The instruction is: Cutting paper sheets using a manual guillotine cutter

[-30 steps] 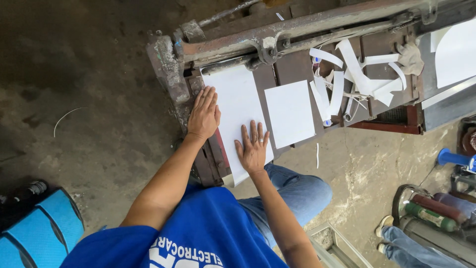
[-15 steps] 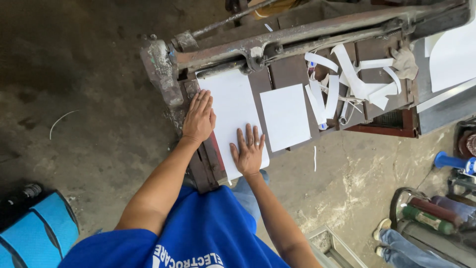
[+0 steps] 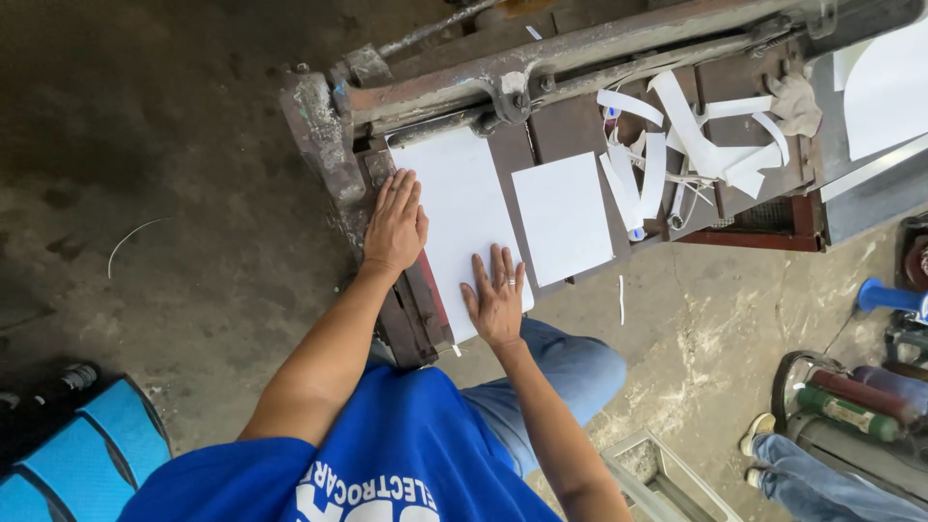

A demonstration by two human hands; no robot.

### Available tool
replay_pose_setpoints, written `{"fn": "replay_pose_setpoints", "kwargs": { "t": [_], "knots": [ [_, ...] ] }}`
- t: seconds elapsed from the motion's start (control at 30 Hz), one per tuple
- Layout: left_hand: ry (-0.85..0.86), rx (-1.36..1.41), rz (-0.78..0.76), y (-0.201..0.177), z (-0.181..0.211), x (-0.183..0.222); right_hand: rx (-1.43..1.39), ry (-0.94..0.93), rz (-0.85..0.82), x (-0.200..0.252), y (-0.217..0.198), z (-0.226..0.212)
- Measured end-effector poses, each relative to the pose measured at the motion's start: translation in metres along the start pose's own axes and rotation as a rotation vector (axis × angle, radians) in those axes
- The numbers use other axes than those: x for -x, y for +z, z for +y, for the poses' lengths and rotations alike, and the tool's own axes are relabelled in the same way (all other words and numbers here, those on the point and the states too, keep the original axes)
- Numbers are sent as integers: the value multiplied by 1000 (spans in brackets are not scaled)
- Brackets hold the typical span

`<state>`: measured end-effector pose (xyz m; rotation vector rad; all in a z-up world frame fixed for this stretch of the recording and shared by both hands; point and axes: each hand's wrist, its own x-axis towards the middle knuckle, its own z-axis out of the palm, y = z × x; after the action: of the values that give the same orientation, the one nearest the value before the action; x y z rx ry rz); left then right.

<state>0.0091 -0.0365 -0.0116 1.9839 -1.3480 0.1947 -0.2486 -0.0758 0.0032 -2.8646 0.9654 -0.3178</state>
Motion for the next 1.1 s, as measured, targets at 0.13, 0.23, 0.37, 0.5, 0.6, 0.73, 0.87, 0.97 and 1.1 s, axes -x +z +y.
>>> {"fn": "replay_pose_setpoints", "kwargs": {
  "t": [0.13,0.23,0.37,0.5,0.6,0.73,0.87,0.97,1.1],
  "knots": [
    [-4,-18,-19,2,-1,0,-27,14,-5,-9,2,0],
    [2,-12,-12,2,-1,1,-19,13,-18,-18,5,0],
    [4,-10,-3,3,-2,1,-51,14,-10,-26,6,-1],
    [2,-21,-6,2,-1,2,-32,6,-16,-27,4,-2],
    [1,-16,-2,0,0,1,-49,18,-19,-27,4,-3],
    [0,2,6,-2,0,-1,-47,17,-18,-27,6,-2],
    [4,-13,10,1,-1,0,-49,37,-10,-28,4,-5],
    [-5,0,12,0,2,-2,-38,45,-3,-27,6,-3],
    [17,-6,39,-1,-1,-4,-35,17,16,-30,9,-2]
  ]
}}
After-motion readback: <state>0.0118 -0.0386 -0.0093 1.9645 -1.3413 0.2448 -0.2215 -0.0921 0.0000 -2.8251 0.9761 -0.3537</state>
